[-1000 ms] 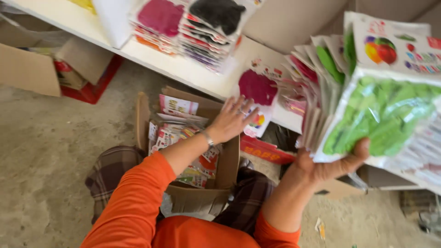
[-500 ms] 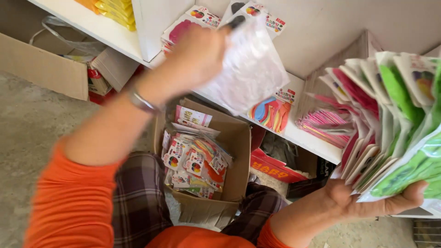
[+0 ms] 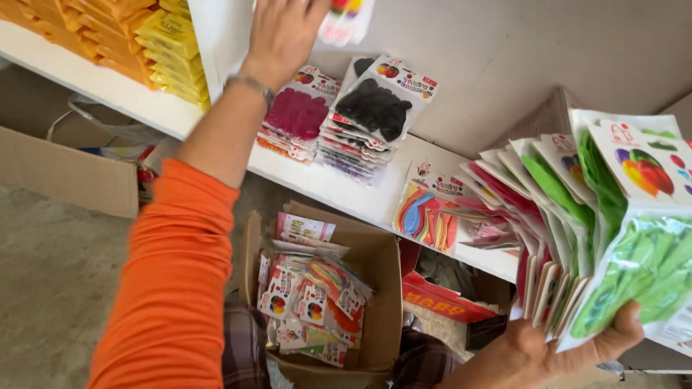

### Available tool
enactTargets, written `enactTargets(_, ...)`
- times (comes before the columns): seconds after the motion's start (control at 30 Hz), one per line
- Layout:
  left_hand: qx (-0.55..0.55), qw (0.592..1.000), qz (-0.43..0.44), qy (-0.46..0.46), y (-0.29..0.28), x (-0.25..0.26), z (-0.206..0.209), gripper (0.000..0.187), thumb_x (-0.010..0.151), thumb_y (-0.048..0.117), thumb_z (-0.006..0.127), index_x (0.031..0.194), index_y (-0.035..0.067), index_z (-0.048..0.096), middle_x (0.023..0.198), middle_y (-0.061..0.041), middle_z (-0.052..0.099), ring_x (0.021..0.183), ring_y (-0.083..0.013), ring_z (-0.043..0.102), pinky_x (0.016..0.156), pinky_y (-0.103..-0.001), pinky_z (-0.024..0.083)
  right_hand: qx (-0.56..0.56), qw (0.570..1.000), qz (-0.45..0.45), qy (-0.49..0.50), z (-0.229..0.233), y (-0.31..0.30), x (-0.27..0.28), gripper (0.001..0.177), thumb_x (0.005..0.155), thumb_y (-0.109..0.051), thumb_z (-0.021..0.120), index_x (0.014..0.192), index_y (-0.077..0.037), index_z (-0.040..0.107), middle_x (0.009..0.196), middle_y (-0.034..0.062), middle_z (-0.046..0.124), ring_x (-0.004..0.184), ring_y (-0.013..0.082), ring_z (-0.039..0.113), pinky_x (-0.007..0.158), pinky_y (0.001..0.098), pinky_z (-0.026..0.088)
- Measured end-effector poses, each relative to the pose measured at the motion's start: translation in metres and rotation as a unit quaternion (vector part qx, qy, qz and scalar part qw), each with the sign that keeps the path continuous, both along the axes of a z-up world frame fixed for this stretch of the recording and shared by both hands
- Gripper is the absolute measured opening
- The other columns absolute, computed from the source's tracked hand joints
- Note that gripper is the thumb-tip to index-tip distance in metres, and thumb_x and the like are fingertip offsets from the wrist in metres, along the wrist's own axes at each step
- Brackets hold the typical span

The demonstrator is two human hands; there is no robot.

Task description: The person sits on the floor and sorts packages of balloons from a cardboard box onto a white shelf. They pick up packages of various colors, including green, black, pink, and orange, and arrange them in neat stacks on the shelf.

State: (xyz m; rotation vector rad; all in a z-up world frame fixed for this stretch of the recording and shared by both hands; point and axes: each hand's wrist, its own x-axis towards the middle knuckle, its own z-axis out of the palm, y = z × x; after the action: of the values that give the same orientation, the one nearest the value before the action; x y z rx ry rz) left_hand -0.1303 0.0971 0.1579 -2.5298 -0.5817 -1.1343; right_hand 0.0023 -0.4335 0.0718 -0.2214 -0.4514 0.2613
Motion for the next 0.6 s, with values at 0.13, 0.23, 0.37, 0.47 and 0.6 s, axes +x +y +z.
enactTargets(0.13,0.096,0.994,0.031,-0.034,0.046,0.0,-0.123,0.046,0.097,0.008,0.053,0.142,0.013,0.064,0.146,-0.022,0.058,0.139,-0.0448,0.046,0.114,-0.061,0.032,-0.011,1.0,-0.009,0.006,-0.012,-0.011,0.018,0.037,0.104,-0.026,0.062,0.13,0.0,0.06,0.113,0.0177,0.074,0.09,0.0307,0.073,0.085,0.051,0.061)
enactTargets(0.23,0.007,0.996,0.047,0.081,0.053,0.004,-0.175,0.047,0.099,0.01,0.053,0.145,0.015,0.061,0.151,-0.022,0.053,0.143,-0.0459,0.039,0.118,-0.061,0.027,-0.014,1.0,0.014,-0.019,-0.017,-0.02,0.026,0.038,0.107,-0.026,0.065,0.134,-0.001,0.06,0.115,0.0164,0.073,0.092,0.0298,0.073,0.088,0.0507,0.061)
enactTargets(0.37,-0.063,0.977,0.083,0.183,0.03,-0.011,-0.17,0.048,0.098,0.011,0.054,0.146,0.015,0.059,0.143,-0.02,0.059,0.136,-0.0449,0.047,0.114,-0.06,0.032,-0.012,1.0,0.0,0.019,-0.008,-0.014,0.019,0.041,0.105,-0.024,0.069,0.138,-0.001,0.058,0.118,0.0174,0.072,0.094,0.0322,0.074,0.085,0.0529,0.062)
enactTargets(0.47,-0.105,0.964,0.09,0.226,0.026,-0.019,-0.165,0.049,0.101,0.01,0.054,0.15,0.014,0.055,0.142,-0.021,0.061,0.135,-0.0442,0.05,0.114,-0.06,0.035,-0.01,1.0,-0.003,0.022,-0.004,-0.009,0.014,0.046,0.103,-0.023,0.068,0.141,-0.001,0.056,0.122,0.0183,0.07,0.096,0.0333,0.073,0.085,0.0537,0.062)
enactTargets(0.6,-0.162,0.951,0.041,0.26,0.04,-0.03,-0.182,0.062,0.094,0.014,0.058,0.155,0.013,0.044,0.153,-0.023,0.048,0.14,-0.0448,0.042,0.116,-0.059,0.031,-0.004,0.999,0.001,0.033,0.014,0.007,-0.005,0.052,0.101,-0.022,0.068,0.144,0.002,0.054,0.129,0.0211,0.07,0.1,0.035,0.073,0.084,0.0537,0.062)
